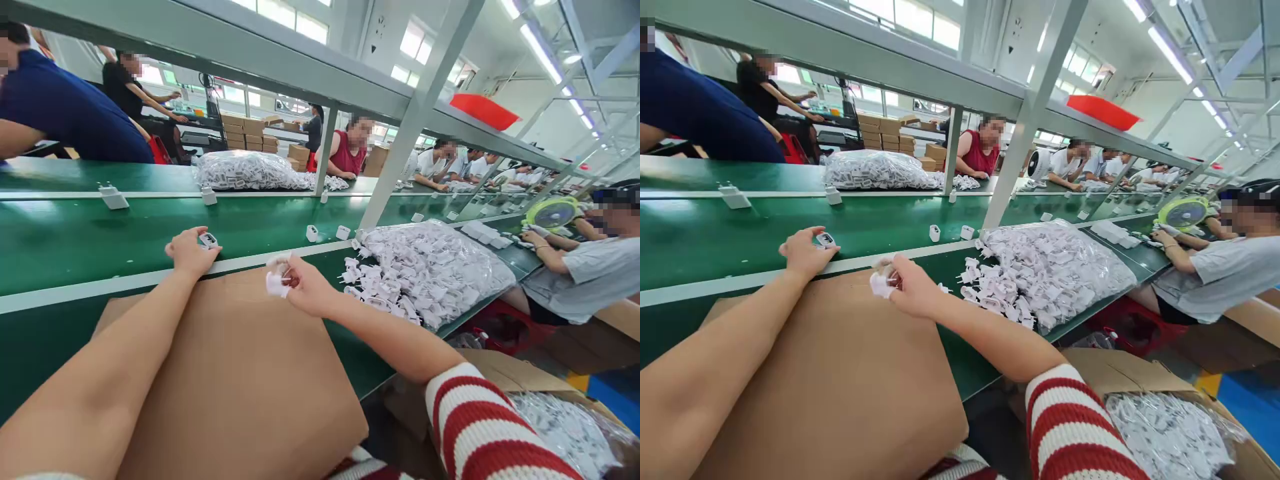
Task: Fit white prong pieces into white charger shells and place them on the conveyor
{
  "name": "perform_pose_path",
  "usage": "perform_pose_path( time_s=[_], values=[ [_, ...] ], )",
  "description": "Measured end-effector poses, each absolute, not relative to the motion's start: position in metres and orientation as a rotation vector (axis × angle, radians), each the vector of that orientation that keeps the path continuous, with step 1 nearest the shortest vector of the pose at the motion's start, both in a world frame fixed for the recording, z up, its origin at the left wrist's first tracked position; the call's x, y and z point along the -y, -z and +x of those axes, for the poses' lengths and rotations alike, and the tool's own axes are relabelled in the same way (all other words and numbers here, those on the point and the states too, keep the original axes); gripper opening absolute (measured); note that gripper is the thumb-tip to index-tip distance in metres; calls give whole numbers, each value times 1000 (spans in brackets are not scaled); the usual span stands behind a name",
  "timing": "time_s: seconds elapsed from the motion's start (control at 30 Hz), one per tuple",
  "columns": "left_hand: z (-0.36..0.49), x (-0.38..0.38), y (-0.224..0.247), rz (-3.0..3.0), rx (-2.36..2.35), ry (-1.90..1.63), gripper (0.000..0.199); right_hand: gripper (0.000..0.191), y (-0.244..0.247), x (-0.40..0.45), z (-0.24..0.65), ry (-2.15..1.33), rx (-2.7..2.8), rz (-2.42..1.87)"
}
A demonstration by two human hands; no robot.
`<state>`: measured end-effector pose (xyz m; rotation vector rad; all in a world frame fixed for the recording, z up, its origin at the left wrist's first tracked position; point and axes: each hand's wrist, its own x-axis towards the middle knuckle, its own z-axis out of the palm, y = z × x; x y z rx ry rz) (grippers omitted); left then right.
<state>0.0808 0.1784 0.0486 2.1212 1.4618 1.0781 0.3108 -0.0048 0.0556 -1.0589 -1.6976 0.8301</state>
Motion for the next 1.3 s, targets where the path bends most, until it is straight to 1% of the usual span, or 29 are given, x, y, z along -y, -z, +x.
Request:
perform_pose_path(
  time_s=[0.07, 0.13, 0.2, 0.27, 0.33, 0.4, 0.53, 0.6, 0.67, 0.7, 0.77, 0.8, 0.87, 0.93, 1.03, 1.1, 1.17, 1.3],
  values=[
    [86, -171, -54, 2151, -1527, -1145, 55, 31, -54, 23, 311, -720, 1834, -1137],
    [93, -167, -58, 2178, -1586, -1197, 59, 23, -52, 31, 315, -651, 1992, -1211],
    [97, -162, -60, 2205, -1618, -1221, 63, 20, -49, 34, 320, -612, 2101, -1275],
    [96, -150, -61, 2226, -1547, -1223, 65, 19, -42, 34, 323, -600, 2175, -1334],
    [92, -125, -60, 2220, -1385, -1142, 65, 23, -34, 36, 324, -612, 2241, -1359],
    [88, -89, -55, 2191, -1244, -988, 64, 28, -29, 39, 324, -621, 2276, -1394],
    [83, -21, -38, 2183, -1148, -733, 58, 22, -32, 50, 324, -543, 2172, -1505],
    [82, -11, -35, 2180, -1094, -623, 72, 20, -35, 55, 324, -595, 2045, -1451],
    [79, -24, -37, 2154, -1080, -553, 86, 16, -35, 57, 321, -730, 1842, -1352],
    [77, -39, -39, 2144, -1117, -564, 85, 16, -34, 56, 319, -821, 1710, -1300],
    [70, -78, -42, 2135, -1336, -691, 68, 27, -28, 50, 314, -1016, 1443, -1208],
    [65, -100, -42, 2132, -1530, -779, 62, 33, -24, 45, 312, -1099, 1334, -1173],
    [53, -140, -37, 2049, -1928, -859, 65, 42, -15, 31, 312, -1204, 1207, -1132],
    [40, -170, -31, 1954, -2047, -839, 67, 46, -8, 15, 319, -1232, 1173, -1143],
    [21, -189, -27, 1866, -1986, -838, 60, 47, -7, -7, 336, -1249, 1128, -1184],
    [12, -190, -30, 1806, -1926, -884, 60, 43, -13, -16, 347, -1314, 1059, -1177],
    [9, -183, -36, 1727, -1855, -945, 61, 35, -23, -18, 353, -1444, 980, -1147],
    [15, -145, -48, 1606, -1537, -1020, 46, 25, -45, -7, 351, -1661, 838, -1102]
  ],
)
